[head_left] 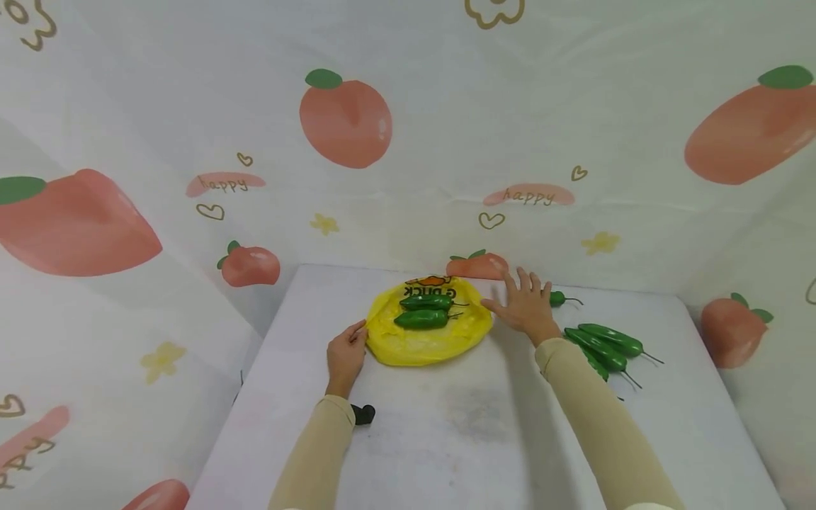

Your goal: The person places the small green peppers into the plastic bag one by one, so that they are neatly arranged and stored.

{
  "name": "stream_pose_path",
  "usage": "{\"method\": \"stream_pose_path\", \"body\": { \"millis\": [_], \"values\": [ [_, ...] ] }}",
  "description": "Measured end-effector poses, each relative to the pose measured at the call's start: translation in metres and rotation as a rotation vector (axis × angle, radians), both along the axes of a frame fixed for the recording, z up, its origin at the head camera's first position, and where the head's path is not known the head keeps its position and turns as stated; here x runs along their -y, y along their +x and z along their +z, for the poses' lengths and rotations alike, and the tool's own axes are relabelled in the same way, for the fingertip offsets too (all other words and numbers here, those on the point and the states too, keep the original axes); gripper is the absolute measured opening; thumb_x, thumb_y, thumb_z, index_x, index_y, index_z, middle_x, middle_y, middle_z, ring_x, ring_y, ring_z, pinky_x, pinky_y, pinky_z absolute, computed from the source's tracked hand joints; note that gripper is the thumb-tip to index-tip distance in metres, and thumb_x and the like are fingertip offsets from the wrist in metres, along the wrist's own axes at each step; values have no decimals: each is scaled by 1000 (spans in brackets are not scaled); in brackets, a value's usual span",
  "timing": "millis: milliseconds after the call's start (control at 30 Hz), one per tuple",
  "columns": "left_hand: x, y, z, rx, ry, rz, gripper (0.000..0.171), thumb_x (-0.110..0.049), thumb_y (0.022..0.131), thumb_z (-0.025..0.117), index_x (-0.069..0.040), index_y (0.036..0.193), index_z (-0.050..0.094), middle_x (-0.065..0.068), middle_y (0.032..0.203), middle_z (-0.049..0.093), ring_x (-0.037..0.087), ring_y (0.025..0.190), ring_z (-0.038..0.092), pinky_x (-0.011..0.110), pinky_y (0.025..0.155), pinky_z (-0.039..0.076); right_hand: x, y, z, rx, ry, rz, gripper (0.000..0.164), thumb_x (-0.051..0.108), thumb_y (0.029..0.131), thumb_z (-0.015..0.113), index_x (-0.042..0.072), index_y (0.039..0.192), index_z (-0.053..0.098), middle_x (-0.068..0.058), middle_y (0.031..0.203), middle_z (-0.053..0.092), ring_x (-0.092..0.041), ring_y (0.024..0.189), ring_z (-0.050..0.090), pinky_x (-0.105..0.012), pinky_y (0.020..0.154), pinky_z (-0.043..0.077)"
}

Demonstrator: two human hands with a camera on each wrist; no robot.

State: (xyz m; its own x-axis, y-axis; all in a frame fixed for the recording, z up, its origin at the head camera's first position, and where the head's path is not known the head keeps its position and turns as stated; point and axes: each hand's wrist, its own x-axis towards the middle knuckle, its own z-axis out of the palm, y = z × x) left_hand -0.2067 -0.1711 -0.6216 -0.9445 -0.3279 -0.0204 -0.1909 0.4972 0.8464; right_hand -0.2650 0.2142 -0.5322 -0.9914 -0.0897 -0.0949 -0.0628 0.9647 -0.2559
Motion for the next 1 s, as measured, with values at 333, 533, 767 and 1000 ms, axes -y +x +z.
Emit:
{"method": "stream_pose_path", "body": {
  "millis": [333, 533, 767, 1000],
  "values": [
    [0, 0, -1, 11, 11, -2, 29, -30, 101, 65, -22, 128, 73, 3, 101, 78, 13, 65, 61, 23, 59, 51, -35, -2, -10, 4, 12, 3, 98, 76, 93, 47, 8, 160, 25, -32, 163, 19, -58, 146, 19, -81, 115, 10],
    [-2, 0, 1, 12, 8, -3, 29, -29, 101, 65, -21, 128, 73, 4, 102, 79, 11, 63, 61, 22, 57, 50, -52, -4, -14, 0, -43, -25, 98, 72, 91, 56, 7, 159, 29, -33, 160, 21, -61, 144, 19, -82, 114, 9],
    [-2, 1, 1, 19, 28, -3, 29, -29, 101, 65, -21, 128, 73, 4, 101, 78, 11, 63, 61, 22, 57, 50, -62, -1, -13, 9, -39, -20, 92, 62, 93, 62, 5, 157, 30, -36, 157, 24, -63, 141, 23, -82, 113, 16],
    [0, 2, 2, -14, 19, 1, 28, -27, 100, 66, -20, 126, 74, 4, 97, 78, 10, 61, 60, 21, 56, 49, -66, -3, -14, -19, -107, -23, 84, 49, 95, 67, 1, 155, 32, -38, 152, 31, -64, 137, 28, -79, 112, 22]
  ]
}}
